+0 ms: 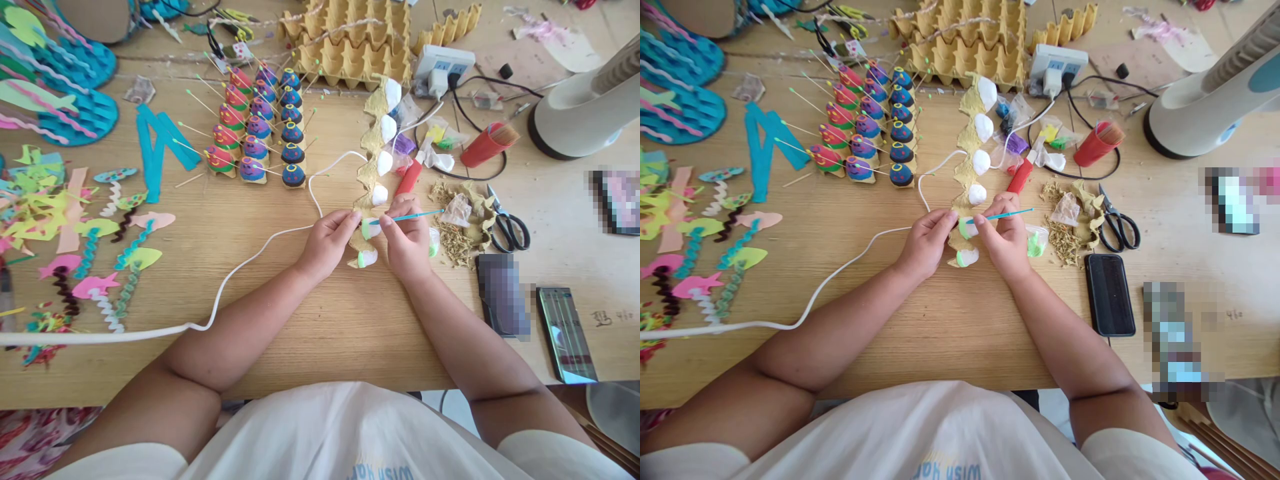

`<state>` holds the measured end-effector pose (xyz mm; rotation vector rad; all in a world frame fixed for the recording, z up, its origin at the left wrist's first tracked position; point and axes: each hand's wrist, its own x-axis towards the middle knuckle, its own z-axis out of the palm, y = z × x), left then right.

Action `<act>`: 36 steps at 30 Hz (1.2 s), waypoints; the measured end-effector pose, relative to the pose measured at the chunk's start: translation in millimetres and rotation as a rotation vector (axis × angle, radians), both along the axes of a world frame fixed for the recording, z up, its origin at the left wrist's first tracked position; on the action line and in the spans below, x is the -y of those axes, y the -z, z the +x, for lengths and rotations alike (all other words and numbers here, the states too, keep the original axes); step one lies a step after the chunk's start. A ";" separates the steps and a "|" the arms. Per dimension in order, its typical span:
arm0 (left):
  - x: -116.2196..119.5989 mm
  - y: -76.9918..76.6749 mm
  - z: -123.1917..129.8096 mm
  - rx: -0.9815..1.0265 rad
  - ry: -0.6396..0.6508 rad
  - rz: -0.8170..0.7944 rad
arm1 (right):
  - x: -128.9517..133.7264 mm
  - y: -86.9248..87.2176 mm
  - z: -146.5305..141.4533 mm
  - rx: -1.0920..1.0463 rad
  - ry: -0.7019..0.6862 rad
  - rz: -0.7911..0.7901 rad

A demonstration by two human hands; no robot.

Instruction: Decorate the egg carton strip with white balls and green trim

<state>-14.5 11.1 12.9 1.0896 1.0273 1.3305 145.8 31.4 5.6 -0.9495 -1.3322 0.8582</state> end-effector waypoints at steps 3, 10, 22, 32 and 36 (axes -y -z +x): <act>0.0 0.4 0.0 0.005 -0.010 -0.011 | -0.4 1.3 0.2 0.002 -0.002 -0.007; -0.1 -0.2 0.3 -0.004 -0.006 -0.001 | 0.6 -1.6 -0.2 0.002 0.004 0.013; -0.1 1.5 0.8 0.011 -0.017 -0.021 | -1.1 0.8 -0.2 0.008 0.019 0.003; -0.8 2.1 1.5 0.014 -0.008 0.006 | 0.1 -0.2 -0.4 -0.001 0.012 -0.013; -0.6 2.2 1.7 -0.006 -0.014 0.001 | -0.3 -0.3 -1.0 -0.001 0.010 -0.011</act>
